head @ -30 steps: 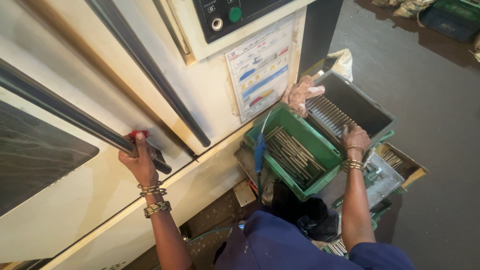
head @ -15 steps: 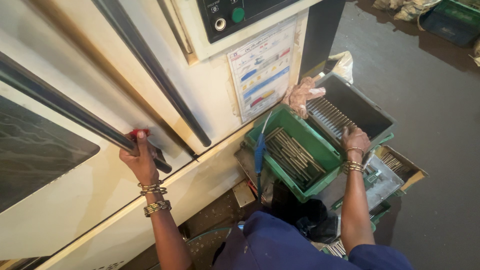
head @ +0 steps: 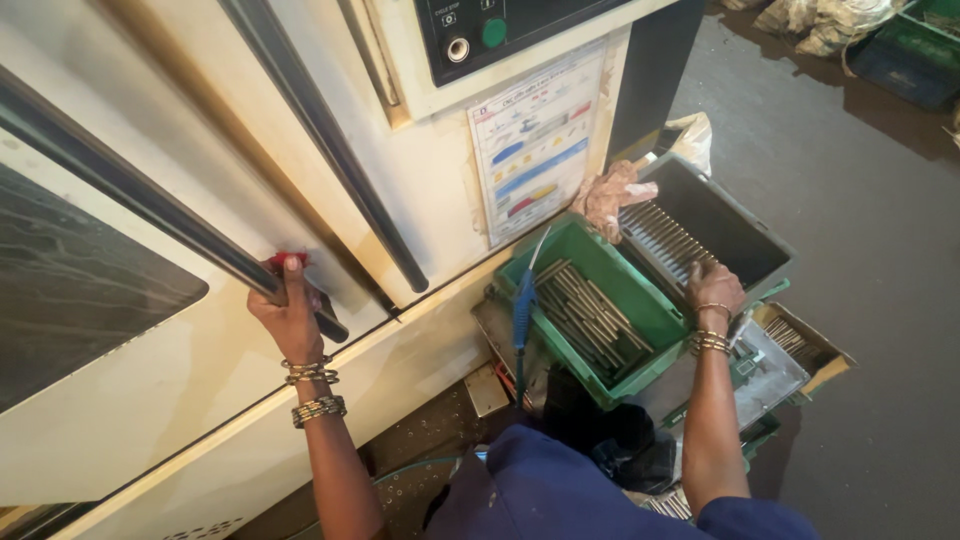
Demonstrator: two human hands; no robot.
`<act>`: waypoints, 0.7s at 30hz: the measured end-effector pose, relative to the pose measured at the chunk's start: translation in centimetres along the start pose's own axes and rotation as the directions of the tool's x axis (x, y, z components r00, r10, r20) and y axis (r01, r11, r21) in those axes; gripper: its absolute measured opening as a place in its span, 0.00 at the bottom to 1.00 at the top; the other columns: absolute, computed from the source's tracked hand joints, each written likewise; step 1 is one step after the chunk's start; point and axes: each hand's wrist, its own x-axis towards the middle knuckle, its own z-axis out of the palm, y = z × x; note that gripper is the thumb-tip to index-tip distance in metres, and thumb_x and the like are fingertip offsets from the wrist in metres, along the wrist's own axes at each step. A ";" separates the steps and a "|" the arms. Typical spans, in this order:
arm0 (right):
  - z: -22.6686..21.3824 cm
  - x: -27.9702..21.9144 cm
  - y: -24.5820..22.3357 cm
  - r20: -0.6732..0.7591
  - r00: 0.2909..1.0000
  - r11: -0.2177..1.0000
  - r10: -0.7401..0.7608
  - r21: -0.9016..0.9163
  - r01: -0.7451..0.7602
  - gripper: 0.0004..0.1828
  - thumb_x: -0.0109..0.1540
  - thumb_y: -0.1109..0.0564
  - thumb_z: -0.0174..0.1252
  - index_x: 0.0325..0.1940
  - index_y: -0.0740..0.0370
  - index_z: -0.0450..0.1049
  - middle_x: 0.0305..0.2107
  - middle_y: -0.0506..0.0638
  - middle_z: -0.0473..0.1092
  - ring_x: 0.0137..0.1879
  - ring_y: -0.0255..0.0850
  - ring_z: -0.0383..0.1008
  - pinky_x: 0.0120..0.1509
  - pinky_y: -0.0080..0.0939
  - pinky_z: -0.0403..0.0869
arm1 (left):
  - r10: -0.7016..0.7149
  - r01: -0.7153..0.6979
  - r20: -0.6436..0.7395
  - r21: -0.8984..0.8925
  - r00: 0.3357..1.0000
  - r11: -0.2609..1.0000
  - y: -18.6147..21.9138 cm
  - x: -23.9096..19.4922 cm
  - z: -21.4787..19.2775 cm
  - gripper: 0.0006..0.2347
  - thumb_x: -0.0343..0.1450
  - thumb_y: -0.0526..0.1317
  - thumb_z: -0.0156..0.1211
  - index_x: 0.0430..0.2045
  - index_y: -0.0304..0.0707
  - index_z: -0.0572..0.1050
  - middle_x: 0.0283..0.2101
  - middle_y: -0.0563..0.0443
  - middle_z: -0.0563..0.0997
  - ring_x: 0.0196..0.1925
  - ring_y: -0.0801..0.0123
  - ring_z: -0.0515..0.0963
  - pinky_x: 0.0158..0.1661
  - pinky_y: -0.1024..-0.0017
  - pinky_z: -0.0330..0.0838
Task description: The person cleans a cylindrical metal part using a red cloth and a blue air nozzle, then places it into a green bin. They repeat this process with several other parts, occasionally opening the machine door to retrieve more items.
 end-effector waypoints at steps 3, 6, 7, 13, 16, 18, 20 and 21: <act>-0.1 0.0 -0.1 0.000 1.000 1.000 0.017 -0.016 -0.017 0.19 0.66 0.39 0.58 0.47 0.53 0.83 0.38 0.63 0.78 0.47 0.61 0.79 0.51 0.59 0.75 | -0.022 0.022 -0.010 0.006 1.000 1.000 0.0 0.1 0.1 0.08 0.78 0.37 0.61 0.37 0.29 0.73 0.26 0.52 0.78 0.18 0.81 0.66 0.20 0.79 0.61; -0.1 -0.1 -0.1 -0.014 1.000 1.000 0.008 -0.004 -0.008 0.19 0.65 0.39 0.59 0.48 0.52 0.83 0.38 0.63 0.78 0.46 0.61 0.79 0.51 0.58 0.75 | -0.015 0.015 0.001 -0.036 1.000 0.999 0.0 0.1 0.0 0.07 0.77 0.38 0.61 0.37 0.30 0.73 0.30 0.51 0.81 0.18 0.82 0.67 0.20 0.79 0.62; -0.1 -0.1 -0.1 -0.012 1.000 1.000 0.010 -0.004 -0.011 0.18 0.65 0.39 0.59 0.48 0.52 0.83 0.37 0.63 0.78 0.46 0.61 0.79 0.51 0.58 0.75 | -0.015 0.015 -0.001 -0.032 1.000 0.999 -0.1 0.1 0.0 0.08 0.77 0.38 0.61 0.37 0.30 0.73 0.28 0.52 0.78 0.18 0.82 0.67 0.20 0.79 0.61; -0.1 0.0 -0.1 -0.021 1.000 1.000 0.007 0.002 -0.007 0.18 0.66 0.39 0.59 0.48 0.52 0.83 0.37 0.62 0.78 0.45 0.61 0.79 0.50 0.58 0.75 | 0.009 -0.009 -0.003 0.010 1.000 1.000 -0.2 0.1 0.0 0.08 0.78 0.38 0.62 0.35 0.30 0.73 0.26 0.54 0.78 0.18 0.81 0.67 0.21 0.79 0.62; 0.0 0.0 0.0 -0.023 1.000 1.000 0.004 0.007 -0.003 0.18 0.66 0.40 0.58 0.49 0.51 0.83 0.38 0.62 0.78 0.45 0.61 0.79 0.50 0.58 0.75 | 0.015 -0.015 0.000 0.030 1.000 0.999 -0.1 0.1 0.0 0.08 0.79 0.38 0.62 0.35 0.30 0.74 0.20 0.56 0.72 0.18 0.80 0.67 0.21 0.79 0.62; 0.1 0.1 0.0 -0.013 1.000 1.000 0.011 0.009 -0.011 0.18 0.66 0.39 0.58 0.49 0.51 0.83 0.38 0.62 0.78 0.45 0.61 0.79 0.50 0.58 0.75 | 0.016 -0.016 0.009 0.026 1.000 1.000 0.1 0.0 0.1 0.09 0.79 0.38 0.61 0.35 0.30 0.74 0.20 0.55 0.71 0.18 0.80 0.67 0.21 0.79 0.62; 0.1 0.0 0.1 -0.023 1.000 1.000 0.005 0.008 -0.005 0.18 0.66 0.39 0.59 0.49 0.51 0.83 0.38 0.62 0.78 0.46 0.61 0.79 0.50 0.58 0.75 | 0.017 -0.017 0.007 0.036 1.000 0.999 0.2 0.0 0.1 0.08 0.79 0.38 0.61 0.35 0.30 0.74 0.22 0.54 0.74 0.18 0.80 0.67 0.21 0.78 0.62; 0.1 0.0 0.1 -0.029 1.000 1.000 0.002 0.008 -0.002 0.18 0.65 0.39 0.59 0.48 0.51 0.83 0.38 0.62 0.78 0.46 0.61 0.79 0.51 0.58 0.75 | 0.018 -0.018 0.005 0.042 1.000 0.999 0.3 0.0 0.2 0.08 0.78 0.38 0.61 0.35 0.30 0.74 0.23 0.54 0.75 0.18 0.80 0.67 0.21 0.78 0.63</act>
